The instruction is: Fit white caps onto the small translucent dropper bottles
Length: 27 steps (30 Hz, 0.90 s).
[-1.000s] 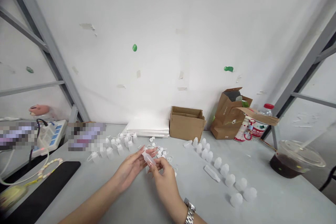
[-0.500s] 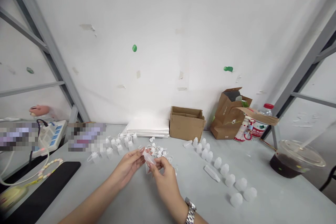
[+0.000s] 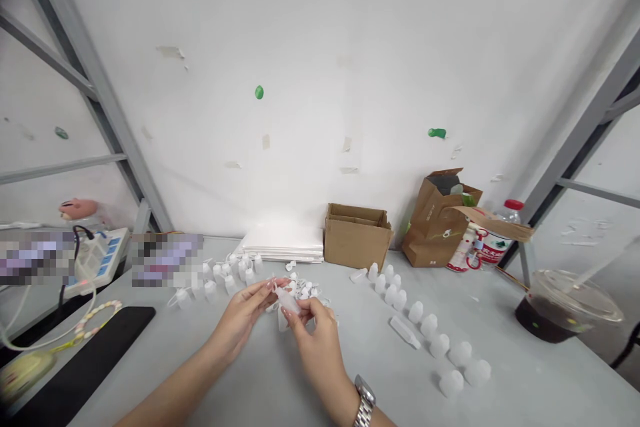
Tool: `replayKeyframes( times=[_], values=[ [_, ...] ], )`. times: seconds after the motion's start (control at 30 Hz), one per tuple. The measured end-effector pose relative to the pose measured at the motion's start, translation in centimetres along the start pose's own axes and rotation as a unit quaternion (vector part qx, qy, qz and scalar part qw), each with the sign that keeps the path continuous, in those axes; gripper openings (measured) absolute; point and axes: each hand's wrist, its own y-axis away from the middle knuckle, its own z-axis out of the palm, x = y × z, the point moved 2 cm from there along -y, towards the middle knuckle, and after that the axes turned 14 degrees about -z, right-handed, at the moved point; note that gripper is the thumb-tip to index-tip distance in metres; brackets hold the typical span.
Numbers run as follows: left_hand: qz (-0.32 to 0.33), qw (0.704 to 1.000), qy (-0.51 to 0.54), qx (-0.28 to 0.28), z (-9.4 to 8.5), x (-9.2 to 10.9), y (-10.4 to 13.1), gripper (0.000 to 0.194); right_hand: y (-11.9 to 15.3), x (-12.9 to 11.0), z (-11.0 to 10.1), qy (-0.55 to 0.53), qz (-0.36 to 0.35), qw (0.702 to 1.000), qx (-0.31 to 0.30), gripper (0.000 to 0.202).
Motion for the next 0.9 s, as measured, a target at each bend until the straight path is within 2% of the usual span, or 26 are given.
replayKeyframes(
  times=[0.13, 0.33, 0.5, 0.7, 0.9],
  values=[
    [0.004, 0.997, 0.068, 0.033, -0.4, 0.1, -0.2, 0.028, 0.1, -0.1, 0.0, -0.009, -0.011, 1.0, 0.0, 0.025],
    [-0.021, 0.997, 0.054, -0.042, 0.5, 0.1, 0.2, 0.027, 0.2, -0.1, 0.0, -0.028, -0.023, 0.999, -0.001, 0.025],
    [-0.014, 0.996, 0.046, -0.078, 0.8, 0.1, 0.5, 0.029, 0.1, 0.4, 0.0, -0.018, -0.022, 0.999, 0.015, 0.023],
    [-0.003, 0.994, 0.05, -0.094, 1.0, -0.1, 0.7, 0.035, 0.4, 0.7, 0.4, -0.028, -0.01, 0.999, 0.037, 0.022],
    [-0.012, 0.994, 0.04, -0.1, 1.0, -0.3, 0.8, 0.029, 0.6, 0.3, 0.7, -0.026, 0.0, 1.0, 0.001, 0.017]
  ],
)
